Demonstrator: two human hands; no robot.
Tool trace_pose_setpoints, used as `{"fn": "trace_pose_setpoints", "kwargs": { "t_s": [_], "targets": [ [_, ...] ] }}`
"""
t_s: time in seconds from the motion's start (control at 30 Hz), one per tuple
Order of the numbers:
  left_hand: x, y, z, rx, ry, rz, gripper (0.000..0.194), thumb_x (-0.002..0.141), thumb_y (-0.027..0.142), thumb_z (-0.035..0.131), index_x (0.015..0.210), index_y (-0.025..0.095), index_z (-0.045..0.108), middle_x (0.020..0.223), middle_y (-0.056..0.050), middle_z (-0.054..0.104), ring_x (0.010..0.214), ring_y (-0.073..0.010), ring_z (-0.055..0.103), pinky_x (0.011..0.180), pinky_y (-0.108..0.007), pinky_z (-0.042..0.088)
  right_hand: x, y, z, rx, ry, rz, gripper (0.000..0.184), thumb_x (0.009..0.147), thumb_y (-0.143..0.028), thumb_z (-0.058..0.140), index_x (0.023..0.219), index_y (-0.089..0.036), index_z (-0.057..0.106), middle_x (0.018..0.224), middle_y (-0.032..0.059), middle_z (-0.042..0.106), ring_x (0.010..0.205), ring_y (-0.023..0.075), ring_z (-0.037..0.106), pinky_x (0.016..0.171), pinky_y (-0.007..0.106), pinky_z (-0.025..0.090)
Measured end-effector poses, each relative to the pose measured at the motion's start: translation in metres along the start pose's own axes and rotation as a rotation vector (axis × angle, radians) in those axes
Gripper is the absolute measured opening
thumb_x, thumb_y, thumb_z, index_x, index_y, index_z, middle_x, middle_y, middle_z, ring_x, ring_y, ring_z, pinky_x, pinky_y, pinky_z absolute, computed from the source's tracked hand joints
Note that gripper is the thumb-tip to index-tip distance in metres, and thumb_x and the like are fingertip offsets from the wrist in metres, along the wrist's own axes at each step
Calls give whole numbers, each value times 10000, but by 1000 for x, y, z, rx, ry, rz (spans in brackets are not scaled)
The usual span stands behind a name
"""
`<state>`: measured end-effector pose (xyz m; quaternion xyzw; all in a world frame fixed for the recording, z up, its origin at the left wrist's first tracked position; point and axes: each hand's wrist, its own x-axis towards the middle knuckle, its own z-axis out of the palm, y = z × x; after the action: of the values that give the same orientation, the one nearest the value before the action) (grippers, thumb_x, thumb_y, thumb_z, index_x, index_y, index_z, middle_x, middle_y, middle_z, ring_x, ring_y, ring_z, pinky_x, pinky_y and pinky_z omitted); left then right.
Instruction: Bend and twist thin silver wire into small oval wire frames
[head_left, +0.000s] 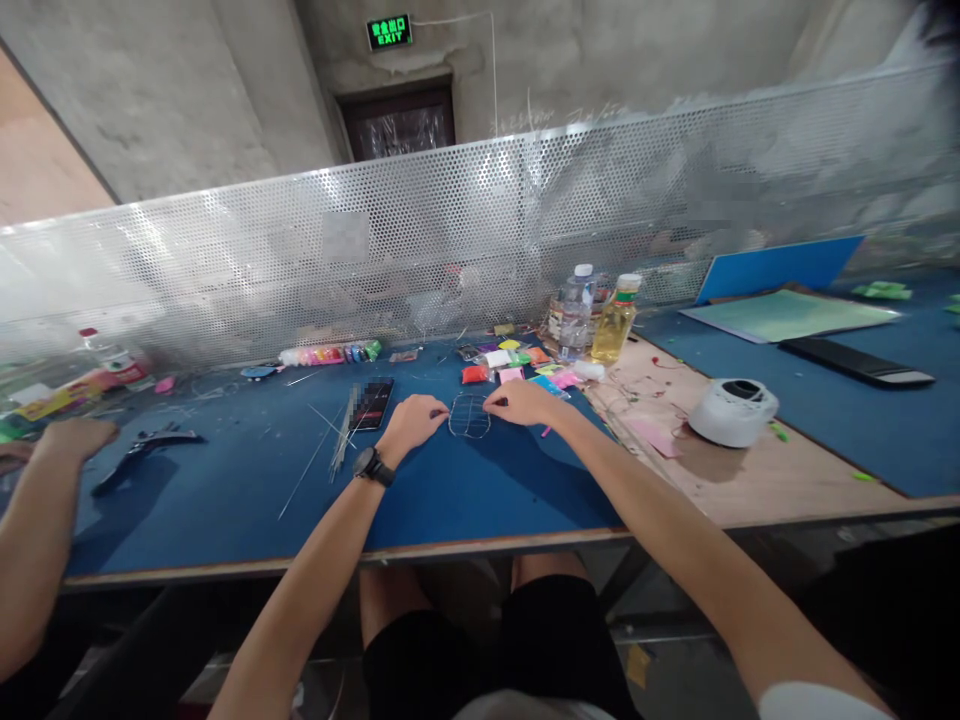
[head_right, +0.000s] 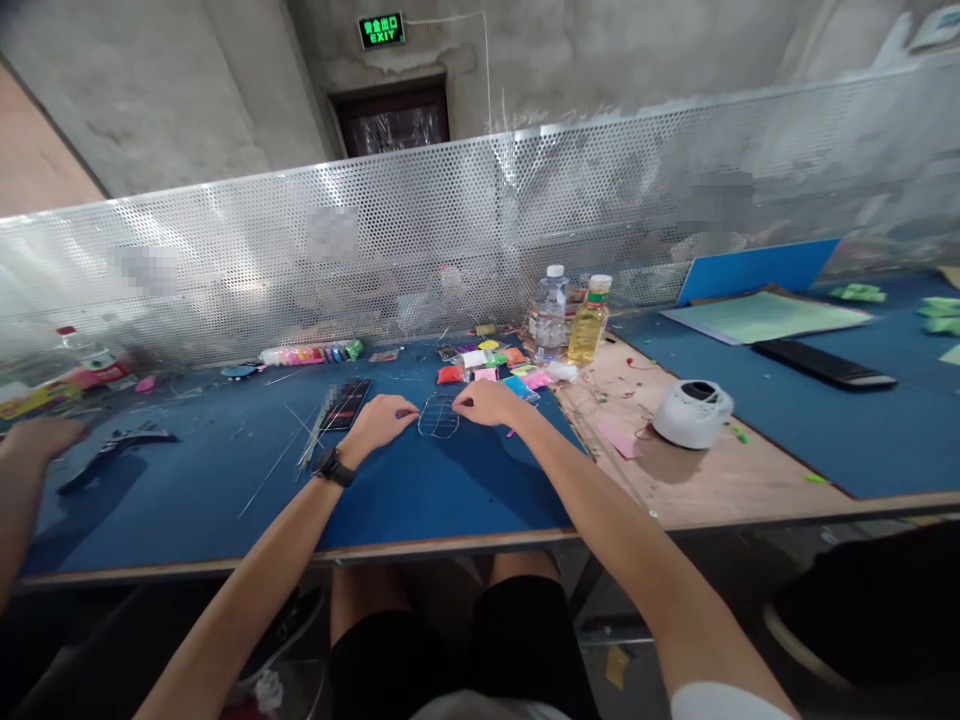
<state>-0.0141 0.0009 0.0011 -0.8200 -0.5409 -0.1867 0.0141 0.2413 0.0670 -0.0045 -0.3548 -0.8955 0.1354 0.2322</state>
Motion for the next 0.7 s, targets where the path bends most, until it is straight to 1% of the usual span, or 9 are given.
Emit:
{"fn": "trace_pose_setpoints", "kwargs": {
  "t_s": [0.07, 0.17, 0.27, 0.4, 0.57, 0.7],
  "targets": [
    [0, 0, 2, 8, 16, 0, 243, 906, 339, 530, 960, 284, 761, 960, -44, 725, 891, -201, 628, 773, -273, 440, 0, 1, 0, 19, 13, -10, 145, 793, -368, 664, 814, -294, 788, 823, 45, 759, 728, 232, 676, 675, 350, 502],
    [1, 0, 4, -2, 45, -3, 243, 912, 349, 530, 970, 283, 756, 988, -46, 719, 915, -199, 624, 792, -275, 437, 0, -1, -1, 23, 20, -36, 155, 796, -366, 651, 822, -285, 780, 843, 46, 759, 748, 231, 672, 690, 349, 500],
    [1, -1, 4, -26, 62, -3, 238, 913, 354, 534, 965, 275, 753, 996, -49, 713, 919, -195, 620, 811, -277, 433, 0, -5, -2, 7, 0, -53, 179, 822, -346, 609, 842, -275, 773, 829, 46, 753, 719, 216, 665, 663, 340, 488],
    [1, -2, 3, -32, 73, -2, 239, 915, 359, 530, 958, 266, 746, 983, -49, 710, 895, -192, 617, 780, -277, 431, -1, -10, -3, 42, -7, -55, 187, 828, -326, 597, 852, -252, 767, 805, 46, 746, 682, 194, 655, 634, 316, 475],
    [1, -1, 4, -52, 90, 6, 234, 901, 360, 545, 923, 246, 748, 936, -51, 716, 843, -183, 617, 789, -277, 435, -2, -11, -6, 65, -30, -43, 204, 835, -323, 590, 885, -223, 760, 827, 48, 746, 689, 176, 651, 633, 288, 465],
    [2, -1, 5, -58, 77, 23, 218, 883, 349, 566, 873, 234, 751, 867, -42, 724, 797, -181, 625, 736, -269, 442, -1, -10, -5, 56, -41, -40, 215, 847, -329, 585, 893, -207, 755, 833, 50, 745, 705, 170, 651, 642, 274, 457]
  ]
}}
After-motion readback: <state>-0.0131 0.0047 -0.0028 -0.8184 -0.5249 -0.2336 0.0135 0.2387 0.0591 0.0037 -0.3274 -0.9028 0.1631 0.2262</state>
